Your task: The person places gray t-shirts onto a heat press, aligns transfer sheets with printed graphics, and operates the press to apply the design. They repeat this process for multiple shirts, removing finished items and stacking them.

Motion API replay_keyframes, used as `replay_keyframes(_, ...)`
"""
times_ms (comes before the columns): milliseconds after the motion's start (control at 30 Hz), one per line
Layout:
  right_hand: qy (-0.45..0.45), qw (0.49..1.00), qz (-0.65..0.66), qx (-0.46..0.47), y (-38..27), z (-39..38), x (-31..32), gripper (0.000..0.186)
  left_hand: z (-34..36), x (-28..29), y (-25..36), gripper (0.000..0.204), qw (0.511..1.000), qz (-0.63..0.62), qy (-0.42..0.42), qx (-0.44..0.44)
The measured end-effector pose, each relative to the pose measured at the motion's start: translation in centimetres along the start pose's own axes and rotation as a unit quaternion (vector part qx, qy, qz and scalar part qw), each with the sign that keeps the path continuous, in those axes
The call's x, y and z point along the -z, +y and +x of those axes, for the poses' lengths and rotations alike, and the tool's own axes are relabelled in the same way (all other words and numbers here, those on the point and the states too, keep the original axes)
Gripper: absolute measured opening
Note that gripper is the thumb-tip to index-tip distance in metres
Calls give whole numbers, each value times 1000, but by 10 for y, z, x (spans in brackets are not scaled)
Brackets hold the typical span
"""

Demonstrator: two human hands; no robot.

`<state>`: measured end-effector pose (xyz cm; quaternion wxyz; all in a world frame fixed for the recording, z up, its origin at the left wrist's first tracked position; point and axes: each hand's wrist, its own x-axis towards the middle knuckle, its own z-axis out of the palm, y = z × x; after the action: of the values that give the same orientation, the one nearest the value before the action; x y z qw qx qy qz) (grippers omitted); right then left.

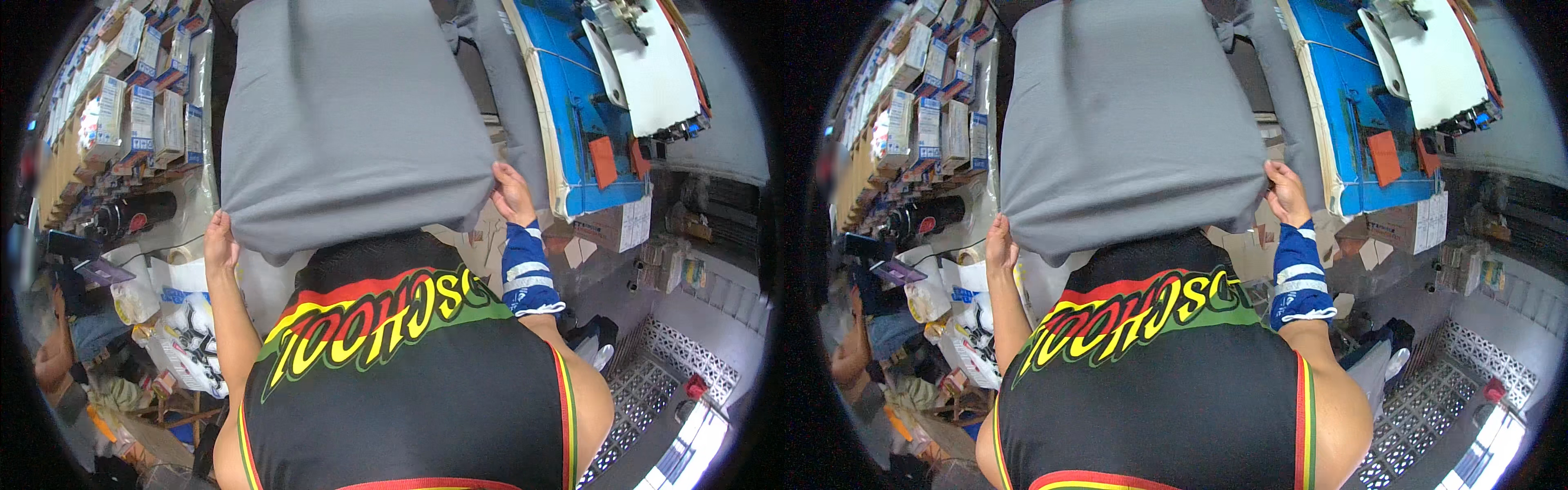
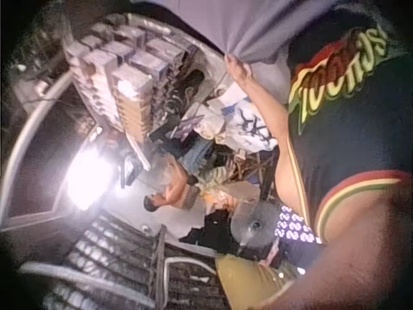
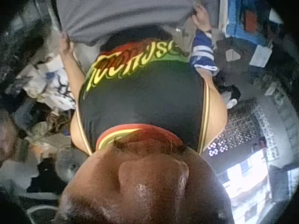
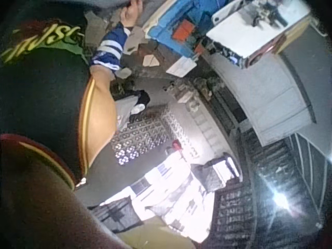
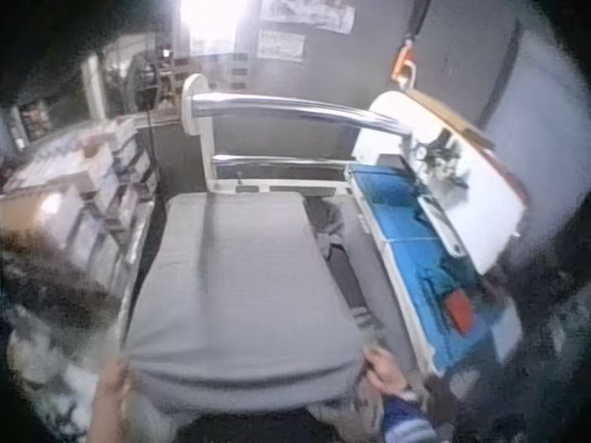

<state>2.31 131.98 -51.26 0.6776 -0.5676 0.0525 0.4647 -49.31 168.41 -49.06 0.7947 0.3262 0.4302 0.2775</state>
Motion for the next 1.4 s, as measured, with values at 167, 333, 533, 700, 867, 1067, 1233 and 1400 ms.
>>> replay_keyframes(167,-15,1000,-12,-17,18,7,10,27,5,11,-10,23,993,105,39,25)
replay_keyframes(333,36,994,-98,25,21,-8,25,27,-22,16,-11,21,954,262,131,68)
replay_keyframes(533,-23,996,-59,63,5,-27,27,26,-26,3,-21,19,995,63,69,-29)
replay_keyframes(700,92,973,-200,71,18,-23,15,33,-14,3,-40,28,886,402,193,-128)
replay_keyframes(867,61,983,-123,122,29,-5,4,22,2,13,-44,28,963,178,137,-146)
replay_keyframes(1067,66,988,-80,114,22,-10,-16,19,15,32,-51,18,957,213,143,-138)
replay_keyframes(1233,87,983,-144,76,46,5,-29,28,34,6,-80,56,946,293,132,50)
replay_keyframes(1400,-124,980,-88,-129,20,44,-56,60,76,-51,-30,94,982,22,29,183)
